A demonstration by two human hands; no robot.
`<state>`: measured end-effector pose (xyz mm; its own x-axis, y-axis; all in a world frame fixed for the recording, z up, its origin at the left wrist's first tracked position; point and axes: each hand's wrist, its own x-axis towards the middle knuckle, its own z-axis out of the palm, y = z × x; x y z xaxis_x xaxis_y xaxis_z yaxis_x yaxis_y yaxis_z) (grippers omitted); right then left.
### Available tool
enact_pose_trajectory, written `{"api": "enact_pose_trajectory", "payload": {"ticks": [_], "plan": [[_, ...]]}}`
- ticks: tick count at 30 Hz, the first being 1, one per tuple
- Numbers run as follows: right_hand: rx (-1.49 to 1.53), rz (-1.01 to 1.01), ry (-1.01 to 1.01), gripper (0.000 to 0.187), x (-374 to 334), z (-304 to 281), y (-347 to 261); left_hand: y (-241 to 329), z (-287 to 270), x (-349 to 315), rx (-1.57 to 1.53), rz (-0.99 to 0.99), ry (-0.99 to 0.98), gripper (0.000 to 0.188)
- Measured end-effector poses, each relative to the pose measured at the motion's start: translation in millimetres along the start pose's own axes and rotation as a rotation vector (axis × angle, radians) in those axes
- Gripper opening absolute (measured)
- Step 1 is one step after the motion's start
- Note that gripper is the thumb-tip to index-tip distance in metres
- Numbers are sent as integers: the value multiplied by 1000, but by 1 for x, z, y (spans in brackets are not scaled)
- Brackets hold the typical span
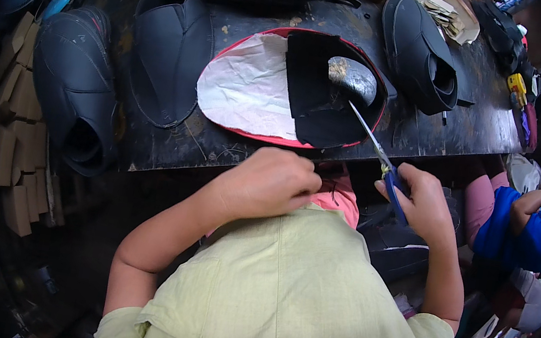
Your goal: The person uses scissors to trim excess material from the interior lining of black slip-on shoes. They repeatedly pick up shoes, cut along the inner edges, and place the trimmed shoes back on the table.
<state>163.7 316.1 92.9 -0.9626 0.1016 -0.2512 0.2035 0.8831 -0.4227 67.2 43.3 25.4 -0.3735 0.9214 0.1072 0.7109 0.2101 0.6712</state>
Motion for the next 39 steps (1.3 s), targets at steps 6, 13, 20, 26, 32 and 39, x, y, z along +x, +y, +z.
{"api": "enact_pose_trajectory", "payload": {"ticks": [6, 13, 20, 26, 32, 39], "plan": [[386, 194, -122, 43, -8, 23, 16, -3, -3, 32, -99, -89, 302, 19], [327, 173, -101, 42, -10, 27, 28, -34, 30, 61, 156, 17, 343, 22], [72, 85, -104, 39, -15, 15, 32, -44, 46, 52, 267, 9, 467, 10], [-285, -131, -24, 36, -19, -7, 27, -47, 37, 51, -119, -83, 489, 5], [-406, -272, 12, 33, -13, -12, 19, -45, 38, 53, -136, -108, 509, 7], [-274, -229, -81, 36, -2, -11, 22, -36, 19, 47, -509, -176, 547, 10]]}}
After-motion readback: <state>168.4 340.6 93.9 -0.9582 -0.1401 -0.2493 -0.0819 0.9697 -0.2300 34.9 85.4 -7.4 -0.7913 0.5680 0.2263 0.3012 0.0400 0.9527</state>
